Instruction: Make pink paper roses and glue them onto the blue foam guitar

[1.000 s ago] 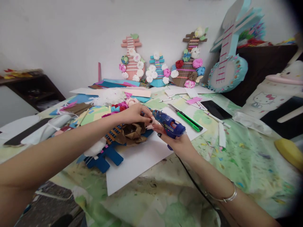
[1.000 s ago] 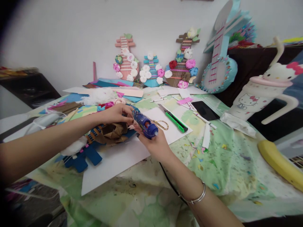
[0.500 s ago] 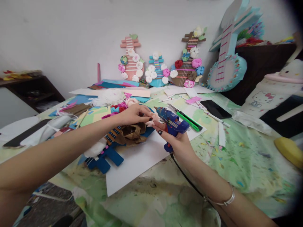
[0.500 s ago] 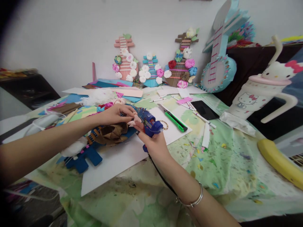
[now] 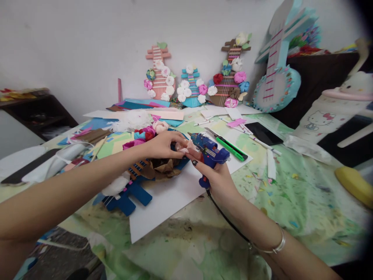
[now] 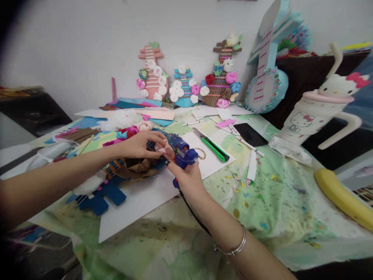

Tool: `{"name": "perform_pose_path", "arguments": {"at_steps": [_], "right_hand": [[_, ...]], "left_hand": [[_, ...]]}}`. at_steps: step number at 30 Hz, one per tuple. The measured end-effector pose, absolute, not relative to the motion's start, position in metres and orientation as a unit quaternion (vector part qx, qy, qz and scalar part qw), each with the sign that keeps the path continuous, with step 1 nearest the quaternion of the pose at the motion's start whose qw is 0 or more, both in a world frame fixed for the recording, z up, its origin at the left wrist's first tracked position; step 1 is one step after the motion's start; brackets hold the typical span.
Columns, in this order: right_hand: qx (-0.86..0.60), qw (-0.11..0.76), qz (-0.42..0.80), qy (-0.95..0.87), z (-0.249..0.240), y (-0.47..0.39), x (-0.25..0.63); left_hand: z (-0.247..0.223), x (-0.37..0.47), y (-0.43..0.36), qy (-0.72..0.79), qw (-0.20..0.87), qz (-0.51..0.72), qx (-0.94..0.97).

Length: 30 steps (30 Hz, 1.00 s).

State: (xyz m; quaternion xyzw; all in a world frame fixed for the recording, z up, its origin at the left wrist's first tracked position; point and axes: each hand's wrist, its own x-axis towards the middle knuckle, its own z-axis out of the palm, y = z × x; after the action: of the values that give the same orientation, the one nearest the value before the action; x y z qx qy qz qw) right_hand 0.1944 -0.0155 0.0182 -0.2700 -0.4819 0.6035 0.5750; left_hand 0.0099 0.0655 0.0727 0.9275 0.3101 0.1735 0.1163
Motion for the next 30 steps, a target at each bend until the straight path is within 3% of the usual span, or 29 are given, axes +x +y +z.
{"name": "perform_pose_path", "arguments": {"at_steps": [9,19,30], "right_hand": [[-0.330,0.552,0.595,-0.482,0.033,-0.028,0.222],[-0.526,0.387,0.506,-0.563,0.034,-0.032,0.255],[-0.498,0.367,0.569,-0.541,0.020,-0.023,0.231]], "left_hand": [[0.067,0.005,0.071,0.302,0.168,0.189,0.919],[0.066,0.002,0.075,0.363,0.189,0.206,0.889],[0.062,0.000,0.074,0.393,0.199,0.214,0.872]]}}
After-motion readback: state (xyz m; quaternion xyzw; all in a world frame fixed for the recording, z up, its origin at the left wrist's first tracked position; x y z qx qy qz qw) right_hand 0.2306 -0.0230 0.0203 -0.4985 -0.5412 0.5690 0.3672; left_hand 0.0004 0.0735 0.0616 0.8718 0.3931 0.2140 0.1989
